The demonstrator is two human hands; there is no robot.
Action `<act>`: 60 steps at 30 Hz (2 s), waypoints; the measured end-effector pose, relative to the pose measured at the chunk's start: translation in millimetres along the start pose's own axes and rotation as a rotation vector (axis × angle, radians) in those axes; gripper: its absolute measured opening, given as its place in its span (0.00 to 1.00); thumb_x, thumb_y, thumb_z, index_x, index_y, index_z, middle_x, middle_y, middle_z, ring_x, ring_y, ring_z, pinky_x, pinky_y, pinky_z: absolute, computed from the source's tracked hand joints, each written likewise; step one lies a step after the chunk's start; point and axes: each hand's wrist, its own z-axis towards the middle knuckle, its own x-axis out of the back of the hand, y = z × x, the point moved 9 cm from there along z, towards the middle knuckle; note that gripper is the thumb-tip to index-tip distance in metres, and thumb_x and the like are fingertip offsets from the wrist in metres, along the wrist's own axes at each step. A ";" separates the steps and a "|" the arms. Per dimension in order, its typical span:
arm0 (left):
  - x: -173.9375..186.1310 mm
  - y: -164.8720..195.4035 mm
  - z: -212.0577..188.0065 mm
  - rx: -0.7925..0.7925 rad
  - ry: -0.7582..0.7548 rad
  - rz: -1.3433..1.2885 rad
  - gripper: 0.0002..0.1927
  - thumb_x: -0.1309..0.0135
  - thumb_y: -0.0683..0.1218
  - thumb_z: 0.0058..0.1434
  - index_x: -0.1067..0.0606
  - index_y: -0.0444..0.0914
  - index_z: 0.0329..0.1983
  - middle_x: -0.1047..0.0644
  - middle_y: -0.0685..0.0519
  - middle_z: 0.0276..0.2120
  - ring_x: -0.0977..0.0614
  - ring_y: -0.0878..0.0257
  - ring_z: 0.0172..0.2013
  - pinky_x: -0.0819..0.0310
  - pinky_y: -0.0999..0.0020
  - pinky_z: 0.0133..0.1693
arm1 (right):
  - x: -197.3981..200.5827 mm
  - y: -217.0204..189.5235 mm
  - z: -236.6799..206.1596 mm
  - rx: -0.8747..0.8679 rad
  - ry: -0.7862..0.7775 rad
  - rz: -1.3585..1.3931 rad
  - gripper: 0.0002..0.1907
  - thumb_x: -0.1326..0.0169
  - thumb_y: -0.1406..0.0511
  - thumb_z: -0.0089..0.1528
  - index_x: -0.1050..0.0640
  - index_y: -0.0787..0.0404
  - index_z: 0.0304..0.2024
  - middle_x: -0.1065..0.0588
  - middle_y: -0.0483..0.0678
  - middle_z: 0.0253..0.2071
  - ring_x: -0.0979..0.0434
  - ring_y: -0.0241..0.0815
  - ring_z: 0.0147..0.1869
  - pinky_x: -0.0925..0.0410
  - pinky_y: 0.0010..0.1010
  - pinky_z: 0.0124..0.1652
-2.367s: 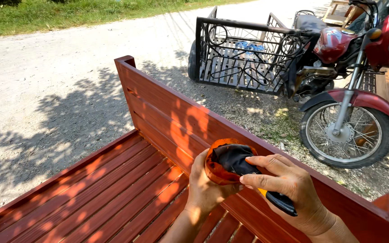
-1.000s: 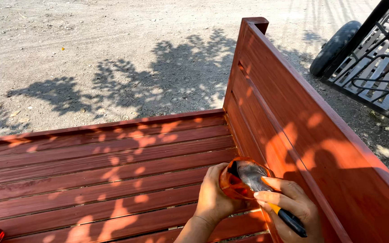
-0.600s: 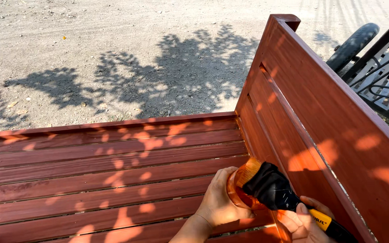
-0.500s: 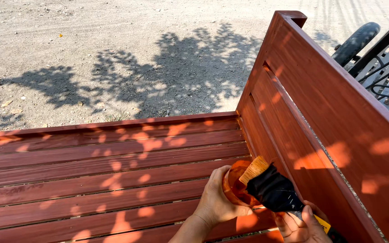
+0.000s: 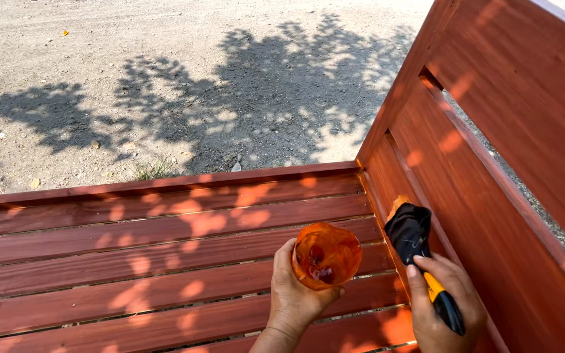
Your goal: The person applies reddish-brown stain to a wooden bed frame using a brush. They dip the brush into a plastic container and coat the slats and side rails of the headboard and footboard.
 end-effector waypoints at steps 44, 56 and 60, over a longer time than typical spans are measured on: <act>15.2 -2.7 -9.0 -0.091 -0.088 -0.295 0.55 0.20 0.47 0.35 0.41 0.37 0.64 0.25 0.50 0.56 0.19 0.61 0.56 0.20 0.65 0.59 | -230.9 114.7 -26.0 0.259 -1.031 -1.145 0.22 0.41 0.60 0.58 0.24 0.67 0.50 0.33 0.57 0.52 0.23 0.50 0.53 0.20 0.32 0.39; 46.9 30.9 -88.6 -0.052 -0.118 -0.377 0.53 0.20 0.46 0.36 0.39 0.38 0.63 0.23 0.50 0.55 0.19 0.60 0.56 0.21 0.64 0.59 | -137.4 140.7 -129.1 0.275 -1.034 -1.103 0.10 0.41 0.65 0.55 0.22 0.65 0.37 0.31 0.55 0.43 0.22 0.49 0.43 0.23 0.33 0.33; 51.3 33.3 -116.9 0.023 -0.190 -0.310 0.54 0.21 0.46 0.35 0.39 0.40 0.64 0.24 0.52 0.56 0.20 0.61 0.58 0.22 0.66 0.59 | -112.3 136.4 -171.7 0.479 -1.149 -1.235 0.08 0.45 0.69 0.56 0.22 0.69 0.36 0.29 0.56 0.41 0.22 0.49 0.43 0.23 0.32 0.34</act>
